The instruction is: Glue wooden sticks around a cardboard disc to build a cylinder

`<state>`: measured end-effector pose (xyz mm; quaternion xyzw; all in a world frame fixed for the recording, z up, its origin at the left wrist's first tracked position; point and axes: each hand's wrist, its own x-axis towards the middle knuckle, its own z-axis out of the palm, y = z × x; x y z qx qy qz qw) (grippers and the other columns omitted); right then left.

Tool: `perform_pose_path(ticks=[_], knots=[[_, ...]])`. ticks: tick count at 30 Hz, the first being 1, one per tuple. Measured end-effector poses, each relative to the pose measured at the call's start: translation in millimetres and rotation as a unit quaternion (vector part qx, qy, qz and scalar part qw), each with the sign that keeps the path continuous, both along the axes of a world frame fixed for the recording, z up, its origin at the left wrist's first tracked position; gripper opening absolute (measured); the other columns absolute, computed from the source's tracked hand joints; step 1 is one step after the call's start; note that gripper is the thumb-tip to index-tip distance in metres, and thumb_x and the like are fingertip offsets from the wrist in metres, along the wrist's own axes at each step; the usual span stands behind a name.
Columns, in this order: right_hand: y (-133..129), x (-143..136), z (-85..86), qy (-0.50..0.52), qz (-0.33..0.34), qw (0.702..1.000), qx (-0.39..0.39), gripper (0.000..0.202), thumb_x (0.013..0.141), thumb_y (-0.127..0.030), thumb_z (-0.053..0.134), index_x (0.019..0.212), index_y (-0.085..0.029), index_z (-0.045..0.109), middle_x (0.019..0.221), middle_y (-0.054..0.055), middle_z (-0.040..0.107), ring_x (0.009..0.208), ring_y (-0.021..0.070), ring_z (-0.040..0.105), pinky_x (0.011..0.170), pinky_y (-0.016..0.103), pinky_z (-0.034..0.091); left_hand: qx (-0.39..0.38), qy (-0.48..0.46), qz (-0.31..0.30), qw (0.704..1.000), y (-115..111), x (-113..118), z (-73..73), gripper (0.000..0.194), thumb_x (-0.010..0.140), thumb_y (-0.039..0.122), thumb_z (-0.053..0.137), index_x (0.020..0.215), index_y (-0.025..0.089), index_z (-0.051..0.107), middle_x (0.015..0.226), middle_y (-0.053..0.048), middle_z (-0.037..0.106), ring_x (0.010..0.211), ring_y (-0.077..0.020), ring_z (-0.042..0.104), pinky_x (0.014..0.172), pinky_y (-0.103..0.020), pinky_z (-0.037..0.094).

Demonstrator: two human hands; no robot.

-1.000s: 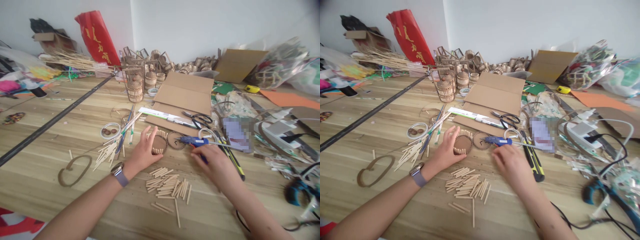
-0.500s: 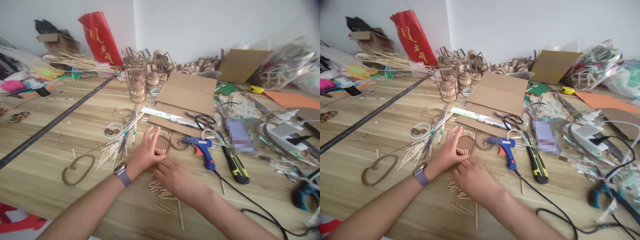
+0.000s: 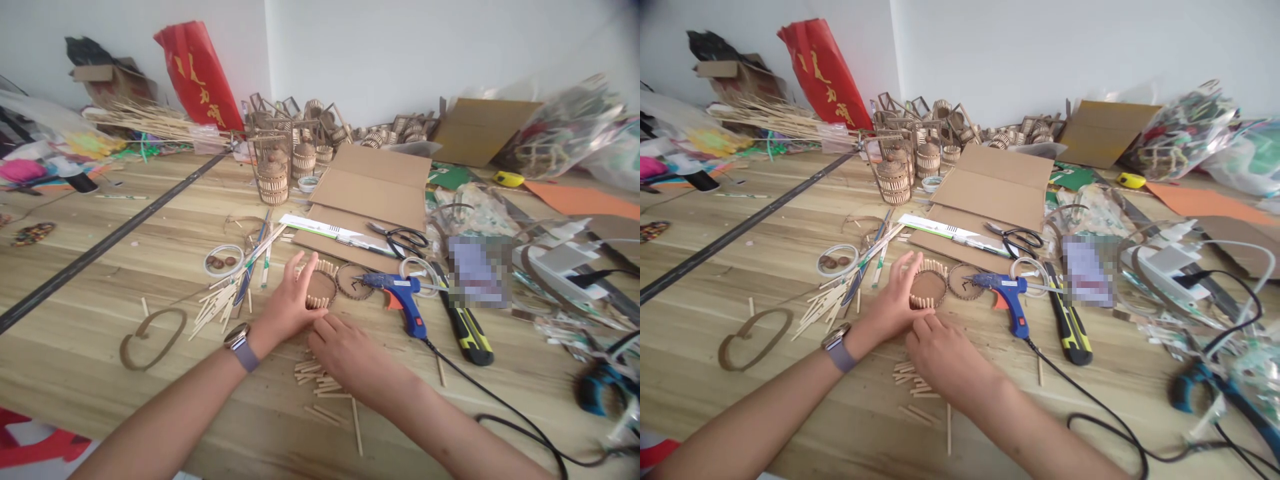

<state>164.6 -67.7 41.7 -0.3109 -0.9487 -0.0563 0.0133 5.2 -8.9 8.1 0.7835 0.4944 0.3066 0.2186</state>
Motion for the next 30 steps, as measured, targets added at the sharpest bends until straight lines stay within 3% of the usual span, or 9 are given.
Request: perform_pose_path(ticks=[5,9,14,19,22,30], knots=[[11,12,9.0,0.098,-0.012,0.995,0.000,0.014,0.088,-0.007,0.050,0.086,-0.015,0.062,0.082,0.007,0.065,0.074,0.0202,0.062,0.063,0.031,0.049,0.028,-0.005,-0.008,1.000,-1,0,1.0,0.095,0.075,0.022,0.071,0.151,0.024,0.015,0.154,-0.019,0.019,0.139,-0.0372,0.036,0.107,-0.052,0.043],[26,34,25.6,0.208,-0.084,0.974,-0.025,0.020,0.093,-0.013,0.043,0.098,-0.016,0.062,0.082,0.006,0.069,0.074,0.0173,0.064,0.065,0.027,0.048,0.040,0.022,-0.008,0.999,0,1,1.0,0.100,0.074,0.024,0.075,0.152,0.024,0.011,0.154,-0.019,0.019,0.143,-0.0378,0.029,0.108,-0.054,0.041],[43,52,29.8,0.335,-0.183,0.916,-0.127,0.018,0.089,-0.023,0.049,0.091,-0.020,0.066,0.083,0.005,0.072,0.069,0.0159,0.065,0.063,0.027,0.049,0.035,0.028,0.003,0.999,1,1,0.6,0.106,0.070,0.023,0.079,0.151,0.028,0.011,0.154,-0.017,0.019,0.144,-0.0384,0.026,0.109,-0.055,0.039],[51,51,21.2,0.336,-0.228,0.869,-0.282,0.024,0.086,-0.026,0.050,0.096,-0.019,0.070,0.073,0.002,0.070,0.062,0.0159,0.062,0.059,0.027,0.048,0.035,0.025,0.000,0.999,1,0,0.0,0.108,0.069,0.019,0.080,0.151,0.029,0.011,0.154,-0.017,0.019,0.144,-0.0383,0.026,0.110,-0.055,0.038],[51,47,17.6,0.312,-0.219,0.874,-0.301,0.023,0.086,-0.022,0.050,0.095,-0.018,0.071,0.069,0.001,0.068,0.063,0.0162,0.062,0.059,0.026,0.047,0.036,0.016,-0.013,0.999,2,-1,-2.5,0.109,0.069,0.020,0.081,0.151,0.029,0.010,0.155,-0.017,0.018,0.144,-0.0380,0.025,0.111,-0.055,0.038],[51,41,7.4,0.249,-0.177,0.923,-0.234,0.022,0.087,-0.014,0.051,0.086,-0.019,0.072,0.084,0.004,0.075,0.078,0.0176,0.067,0.073,0.028,0.050,0.031,0.007,-0.036,0.999,2,-1,-2.9,0.112,0.068,0.023,0.083,0.151,0.031,0.008,0.155,-0.018,0.017,0.142,-0.0388,0.030,0.109,-0.057,0.039]])
